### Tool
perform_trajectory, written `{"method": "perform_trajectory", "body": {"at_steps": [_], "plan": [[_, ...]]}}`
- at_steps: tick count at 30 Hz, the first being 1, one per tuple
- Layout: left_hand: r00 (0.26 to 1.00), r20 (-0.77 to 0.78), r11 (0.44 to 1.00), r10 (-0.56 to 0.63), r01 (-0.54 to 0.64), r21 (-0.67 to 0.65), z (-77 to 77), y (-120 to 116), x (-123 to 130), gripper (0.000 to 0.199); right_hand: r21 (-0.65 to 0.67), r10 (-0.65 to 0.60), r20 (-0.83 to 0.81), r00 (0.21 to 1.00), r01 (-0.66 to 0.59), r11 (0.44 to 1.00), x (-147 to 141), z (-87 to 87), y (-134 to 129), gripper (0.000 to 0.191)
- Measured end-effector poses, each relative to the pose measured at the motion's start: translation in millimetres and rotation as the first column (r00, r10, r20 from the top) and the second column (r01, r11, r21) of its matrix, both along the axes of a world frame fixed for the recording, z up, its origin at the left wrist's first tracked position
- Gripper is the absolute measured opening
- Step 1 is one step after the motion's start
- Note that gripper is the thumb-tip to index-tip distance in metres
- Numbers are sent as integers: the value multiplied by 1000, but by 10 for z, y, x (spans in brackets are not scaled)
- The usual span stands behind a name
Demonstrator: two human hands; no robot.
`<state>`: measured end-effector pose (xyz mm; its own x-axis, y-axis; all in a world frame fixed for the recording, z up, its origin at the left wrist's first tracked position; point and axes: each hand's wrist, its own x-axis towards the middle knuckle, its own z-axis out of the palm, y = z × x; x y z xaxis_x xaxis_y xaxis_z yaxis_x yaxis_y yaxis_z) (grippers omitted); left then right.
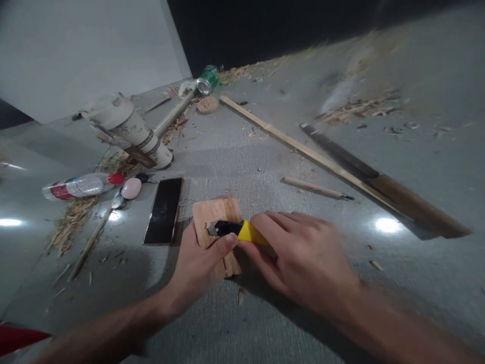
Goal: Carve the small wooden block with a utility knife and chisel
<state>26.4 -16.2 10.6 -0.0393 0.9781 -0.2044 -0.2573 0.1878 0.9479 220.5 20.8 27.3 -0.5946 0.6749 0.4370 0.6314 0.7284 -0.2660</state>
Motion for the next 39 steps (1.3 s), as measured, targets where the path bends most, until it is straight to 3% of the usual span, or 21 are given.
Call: {"method": "perform_trajectory", "body": {"at_steps": [11,20,27,32,39], "plan": [[998,9,997,68,-68,-31,-6,-50,31,43,-10,-56,11,998,56,998,-55,-47,-65,32],[996,-7,995,94,-94,-21,-17,-35,52,58,-71,-77,-41,996,74,995,-71,-56,-52,34],[992,120,999,36,-36,-4,8,-2,-1,68,-90,-71,2,997,71,993,5,-73,38,34],[988,152,998,-36,26,64,-71,5,-23,42,-98,-29,10,1000,30,995,3,-72,35,33],[988,155,999,-19,14,36,-78,6,-1,43,-109,-12,3,1000,12,994,2,-64,39,33]]}}
